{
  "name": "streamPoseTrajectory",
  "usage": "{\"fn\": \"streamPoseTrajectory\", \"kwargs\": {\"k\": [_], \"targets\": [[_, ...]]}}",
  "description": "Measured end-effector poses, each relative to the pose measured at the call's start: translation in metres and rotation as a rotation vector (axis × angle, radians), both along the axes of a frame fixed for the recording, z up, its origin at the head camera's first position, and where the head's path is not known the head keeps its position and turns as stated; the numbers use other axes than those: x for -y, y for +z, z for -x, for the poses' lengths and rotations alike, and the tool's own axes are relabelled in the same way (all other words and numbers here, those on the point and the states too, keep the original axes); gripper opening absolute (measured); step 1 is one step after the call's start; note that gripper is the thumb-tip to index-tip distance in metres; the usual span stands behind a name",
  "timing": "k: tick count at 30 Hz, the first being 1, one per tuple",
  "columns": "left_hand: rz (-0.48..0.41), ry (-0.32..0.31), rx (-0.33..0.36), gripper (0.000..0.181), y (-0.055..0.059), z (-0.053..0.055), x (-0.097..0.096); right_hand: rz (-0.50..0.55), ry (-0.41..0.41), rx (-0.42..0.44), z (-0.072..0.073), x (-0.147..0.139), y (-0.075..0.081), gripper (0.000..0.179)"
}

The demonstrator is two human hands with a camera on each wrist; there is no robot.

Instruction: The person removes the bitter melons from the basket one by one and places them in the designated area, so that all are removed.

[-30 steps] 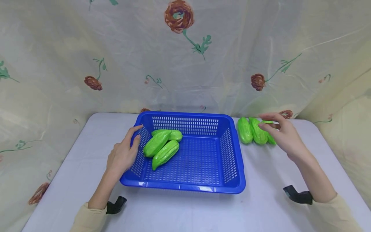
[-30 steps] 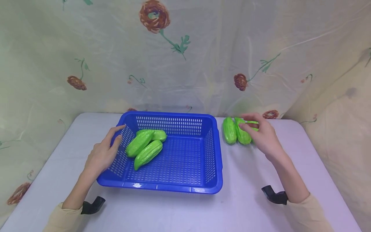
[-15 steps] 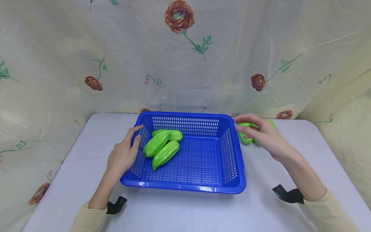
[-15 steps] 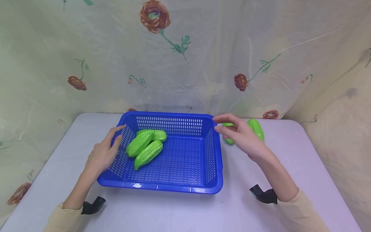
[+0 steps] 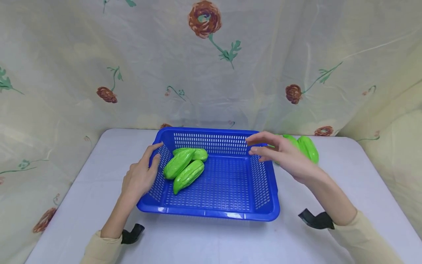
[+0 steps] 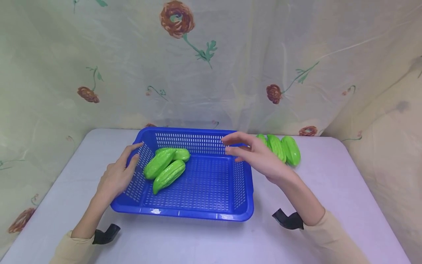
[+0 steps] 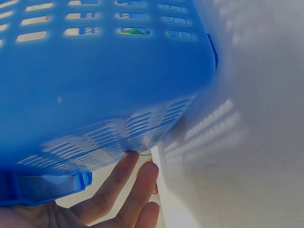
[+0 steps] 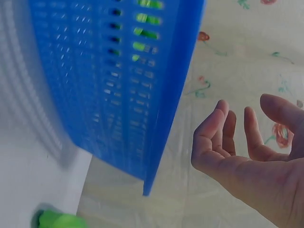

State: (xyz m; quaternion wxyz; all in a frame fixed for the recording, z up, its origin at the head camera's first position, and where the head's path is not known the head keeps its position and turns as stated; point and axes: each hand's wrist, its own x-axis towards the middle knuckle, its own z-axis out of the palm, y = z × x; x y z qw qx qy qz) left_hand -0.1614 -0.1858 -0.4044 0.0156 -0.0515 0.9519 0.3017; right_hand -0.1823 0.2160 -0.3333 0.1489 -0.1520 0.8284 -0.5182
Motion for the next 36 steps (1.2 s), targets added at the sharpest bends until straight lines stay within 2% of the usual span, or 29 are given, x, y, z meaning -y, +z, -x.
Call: {"fn": "streamPoseTrajectory", "kwargs": {"k": [8,21,32,36], "targets": [[-0.003,-0.001,-0.002,0.050,-0.001,0.000,0.000,0.022,0.073,0.022,0.000,0.022,-0.004,0.038],[0.001,0.000,-0.006,0.050,-0.003,0.001,0.000,-0.004,0.223,0.012,0.009,0.060,0.007,0.033],[-0.002,0.005,0.006,0.050,0.000,0.001,0.001,-0.011,0.272,0.065,0.015,0.082,0.021,0.031],[-0.006,0.004,0.008,0.050,0.001,0.001,0.000,-0.013,0.296,0.056,0.018,0.090,0.025,0.033]]}}
